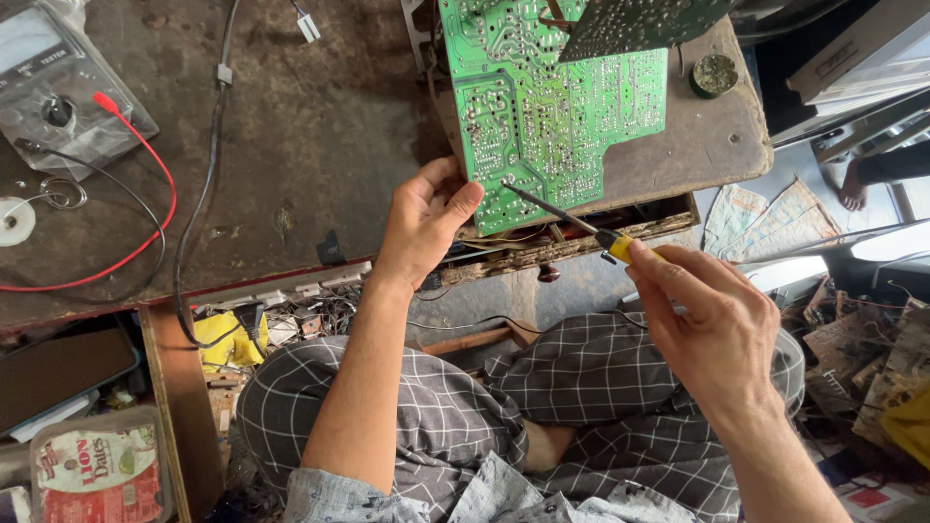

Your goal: The person sits on the floor and works on a green circuit board placed on a wooden workbench. They use a yellow-handled screwdriver to probe and manipulate solder joints and components on the board. The person adjusts the board's position and continues to work on different areas of the circuit board.

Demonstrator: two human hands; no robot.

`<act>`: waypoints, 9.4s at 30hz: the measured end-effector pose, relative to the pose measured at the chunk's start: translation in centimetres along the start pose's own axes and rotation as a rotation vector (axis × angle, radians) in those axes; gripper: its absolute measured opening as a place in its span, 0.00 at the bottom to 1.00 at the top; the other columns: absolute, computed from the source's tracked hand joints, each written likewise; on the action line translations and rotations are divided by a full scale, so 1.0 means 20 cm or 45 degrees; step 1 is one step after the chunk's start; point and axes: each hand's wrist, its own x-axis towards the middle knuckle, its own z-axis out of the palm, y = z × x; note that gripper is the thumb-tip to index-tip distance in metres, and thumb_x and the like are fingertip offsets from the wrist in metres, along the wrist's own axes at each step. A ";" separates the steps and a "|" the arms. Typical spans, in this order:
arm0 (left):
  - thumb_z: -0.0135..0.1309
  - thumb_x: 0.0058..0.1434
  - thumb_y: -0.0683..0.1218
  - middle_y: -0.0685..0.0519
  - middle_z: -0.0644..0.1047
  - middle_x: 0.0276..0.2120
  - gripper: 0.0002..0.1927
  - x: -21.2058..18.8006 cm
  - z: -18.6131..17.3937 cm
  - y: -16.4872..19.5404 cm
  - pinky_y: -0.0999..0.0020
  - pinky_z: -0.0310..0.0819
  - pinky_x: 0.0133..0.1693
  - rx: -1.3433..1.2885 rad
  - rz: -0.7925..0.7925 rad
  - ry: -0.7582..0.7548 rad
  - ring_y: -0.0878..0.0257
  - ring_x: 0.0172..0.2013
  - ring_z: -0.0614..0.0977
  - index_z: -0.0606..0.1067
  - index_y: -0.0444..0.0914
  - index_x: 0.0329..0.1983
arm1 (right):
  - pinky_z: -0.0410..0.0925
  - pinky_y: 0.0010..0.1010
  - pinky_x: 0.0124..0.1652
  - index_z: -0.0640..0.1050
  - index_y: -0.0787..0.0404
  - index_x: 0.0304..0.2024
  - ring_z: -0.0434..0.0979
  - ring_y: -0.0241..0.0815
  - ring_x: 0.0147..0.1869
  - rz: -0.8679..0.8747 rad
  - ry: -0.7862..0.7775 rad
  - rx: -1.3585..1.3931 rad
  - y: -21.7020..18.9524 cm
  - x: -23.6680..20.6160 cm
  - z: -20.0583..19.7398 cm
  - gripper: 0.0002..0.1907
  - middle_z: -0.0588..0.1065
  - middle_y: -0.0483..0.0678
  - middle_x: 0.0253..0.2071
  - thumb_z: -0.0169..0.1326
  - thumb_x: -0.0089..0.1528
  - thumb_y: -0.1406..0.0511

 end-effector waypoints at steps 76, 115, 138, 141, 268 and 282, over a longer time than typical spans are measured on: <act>0.64 0.64 0.47 0.48 0.81 0.48 0.23 0.01 -0.01 -0.05 0.70 0.78 0.52 -0.093 0.038 -0.030 0.65 0.48 0.81 0.75 0.29 0.57 | 0.64 0.24 0.24 0.81 0.55 0.57 0.70 0.28 0.25 0.459 -0.185 0.508 -0.18 -0.13 0.05 0.17 0.82 0.48 0.34 0.58 0.65 0.66; 0.64 0.63 0.49 0.48 0.82 0.48 0.25 0.00 0.00 -0.03 0.70 0.80 0.51 -0.010 0.030 -0.006 0.65 0.48 0.81 0.76 0.29 0.57 | 0.51 0.22 0.20 0.81 0.54 0.60 0.56 0.24 0.19 0.599 -0.408 0.764 -0.02 -0.15 0.11 0.20 0.65 0.37 0.17 0.57 0.64 0.62; 0.64 0.65 0.48 0.50 0.82 0.46 0.21 0.00 -0.01 -0.03 0.72 0.78 0.49 -0.013 0.032 -0.017 0.67 0.45 0.81 0.77 0.30 0.55 | 0.71 0.23 0.27 0.78 0.59 0.61 0.79 0.31 0.28 0.294 -0.024 0.334 0.05 -0.20 0.09 0.22 0.82 0.52 0.38 0.60 0.65 0.62; 0.64 0.63 0.49 0.50 0.82 0.45 0.22 0.00 -0.01 -0.03 0.71 0.80 0.48 0.010 0.009 0.006 0.66 0.44 0.81 0.77 0.30 0.55 | 0.79 0.26 0.35 0.81 0.56 0.56 0.84 0.35 0.38 0.240 -0.099 0.336 0.03 -0.13 0.03 0.17 0.83 0.51 0.43 0.60 0.65 0.62; 0.57 0.73 0.50 0.54 0.77 0.45 0.23 0.00 -0.05 -0.03 0.78 0.68 0.42 -0.136 -0.076 -0.017 0.72 0.41 0.74 0.74 0.29 0.64 | 0.67 0.18 0.30 0.81 0.58 0.58 0.74 0.22 0.31 0.732 -0.301 0.901 0.07 -0.18 0.25 0.19 0.84 0.45 0.32 0.58 0.65 0.61; 0.58 0.69 0.50 0.51 0.79 0.55 0.24 0.01 -0.02 -0.05 0.72 0.75 0.57 -0.251 0.059 -0.074 0.66 0.55 0.79 0.71 0.31 0.62 | 0.60 0.19 0.23 0.82 0.58 0.55 0.65 0.25 0.23 0.854 -0.287 0.857 0.07 -0.16 0.23 0.17 0.83 0.45 0.31 0.58 0.65 0.61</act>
